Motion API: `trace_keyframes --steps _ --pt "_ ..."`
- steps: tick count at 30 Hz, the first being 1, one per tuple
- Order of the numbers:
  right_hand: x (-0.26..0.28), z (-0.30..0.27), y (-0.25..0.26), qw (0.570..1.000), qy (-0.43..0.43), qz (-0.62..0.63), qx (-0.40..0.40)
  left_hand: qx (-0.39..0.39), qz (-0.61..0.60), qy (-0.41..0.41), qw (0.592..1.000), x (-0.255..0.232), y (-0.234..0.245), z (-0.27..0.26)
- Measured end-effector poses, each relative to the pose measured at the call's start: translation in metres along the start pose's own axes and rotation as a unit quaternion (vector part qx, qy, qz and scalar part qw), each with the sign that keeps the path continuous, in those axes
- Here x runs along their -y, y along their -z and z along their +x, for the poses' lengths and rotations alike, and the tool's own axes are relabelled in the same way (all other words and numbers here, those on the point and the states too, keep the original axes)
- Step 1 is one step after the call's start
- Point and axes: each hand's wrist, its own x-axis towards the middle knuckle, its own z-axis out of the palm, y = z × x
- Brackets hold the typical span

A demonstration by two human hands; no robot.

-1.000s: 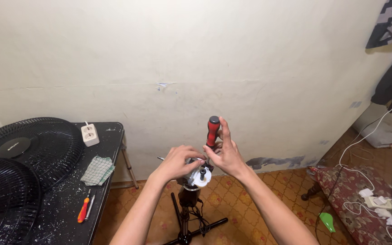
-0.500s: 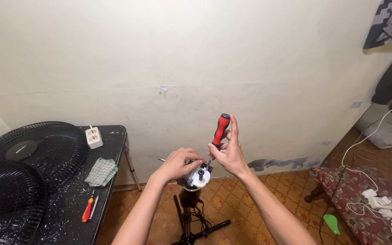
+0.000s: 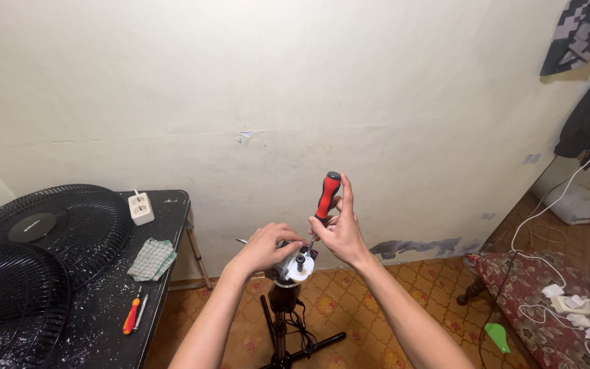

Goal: The person disassembles a standing fan by removing the motor housing, fan blades, and internal components using a screwdriver. The person places the removed parts on a nearby table.

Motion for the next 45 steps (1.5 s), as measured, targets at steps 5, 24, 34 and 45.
trace_keyframes --steps 5,24,34,45 --pt "0.002 0.000 -0.005 0.997 0.019 -0.071 -0.002 -0.002 0.002 -0.011 1.000 -0.004 0.002 -0.001" --pt "0.005 -0.014 -0.016 0.974 0.047 -0.220 -0.018 -0.052 -0.037 0.009 0.998 -0.005 -0.032 0.019" --pt "0.054 0.011 -0.010 0.972 0.082 -0.157 -0.153 -0.030 -0.101 0.046 0.993 -0.043 0.000 0.011" --pt "0.071 0.016 0.001 0.938 0.129 -0.286 -0.145 -0.010 -0.061 0.041 0.997 -0.040 0.001 0.014"
